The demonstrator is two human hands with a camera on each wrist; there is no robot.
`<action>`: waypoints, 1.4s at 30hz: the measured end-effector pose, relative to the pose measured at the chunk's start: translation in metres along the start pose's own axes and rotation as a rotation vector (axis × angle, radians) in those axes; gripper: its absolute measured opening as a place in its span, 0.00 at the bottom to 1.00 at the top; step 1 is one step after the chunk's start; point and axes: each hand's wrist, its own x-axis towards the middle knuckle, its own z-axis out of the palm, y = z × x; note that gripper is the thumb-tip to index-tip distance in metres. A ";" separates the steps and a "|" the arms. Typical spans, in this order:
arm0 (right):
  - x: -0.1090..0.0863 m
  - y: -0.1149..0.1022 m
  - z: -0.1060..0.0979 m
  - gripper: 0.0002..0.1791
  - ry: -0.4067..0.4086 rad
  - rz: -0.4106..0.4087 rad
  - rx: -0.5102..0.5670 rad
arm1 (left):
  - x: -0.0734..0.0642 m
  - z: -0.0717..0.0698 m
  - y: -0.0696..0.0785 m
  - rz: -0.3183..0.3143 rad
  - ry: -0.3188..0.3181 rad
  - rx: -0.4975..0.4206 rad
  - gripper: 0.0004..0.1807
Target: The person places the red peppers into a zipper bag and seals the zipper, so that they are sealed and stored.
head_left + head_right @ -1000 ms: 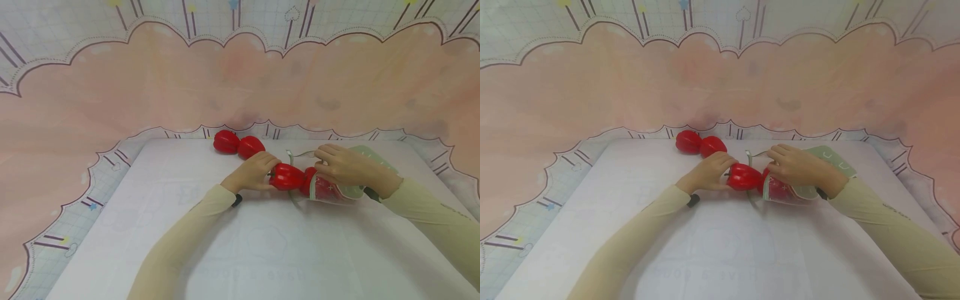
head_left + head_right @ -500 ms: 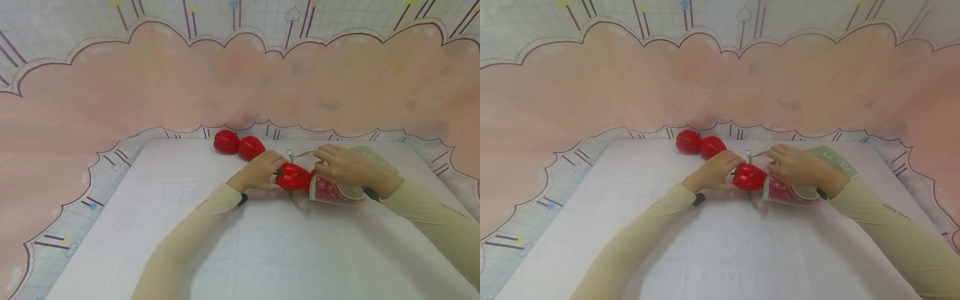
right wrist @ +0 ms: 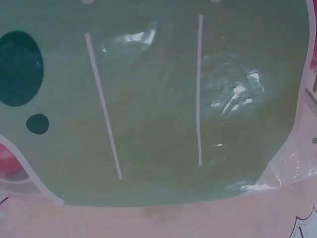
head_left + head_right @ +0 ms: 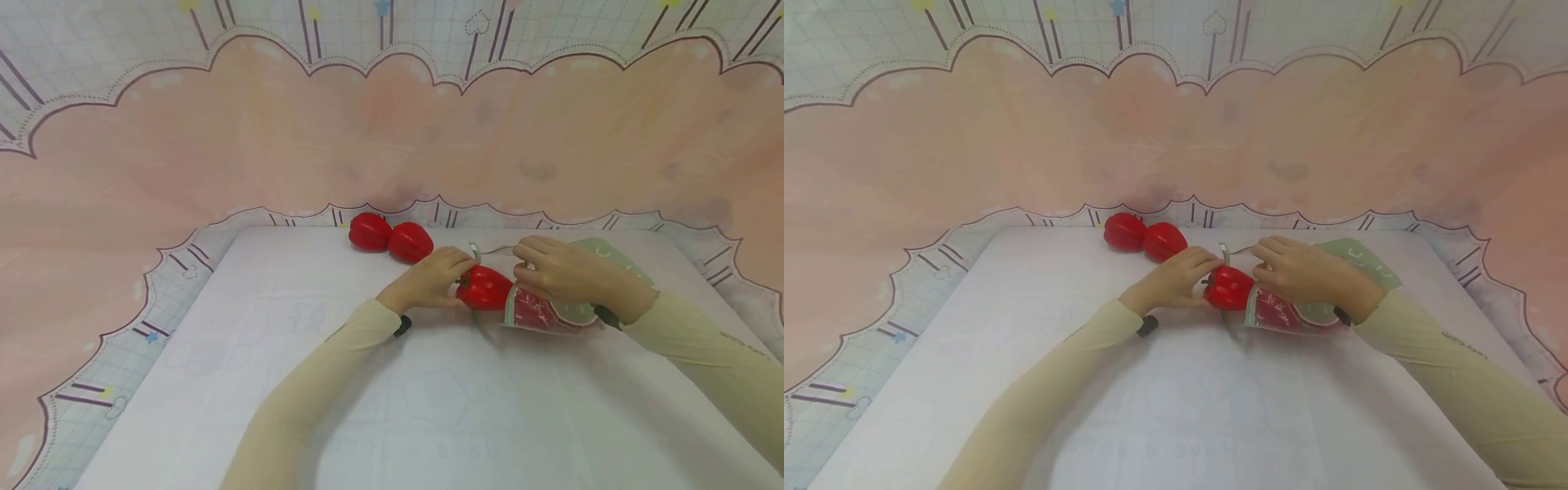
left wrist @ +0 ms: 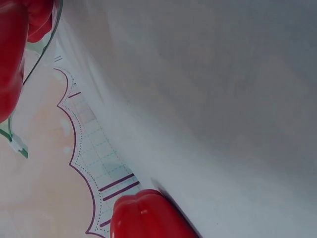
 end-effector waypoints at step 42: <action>0.001 -0.001 0.001 0.21 -0.042 0.004 -0.011 | 0.022 0.015 0.013 -0.213 -0.222 0.003 0.40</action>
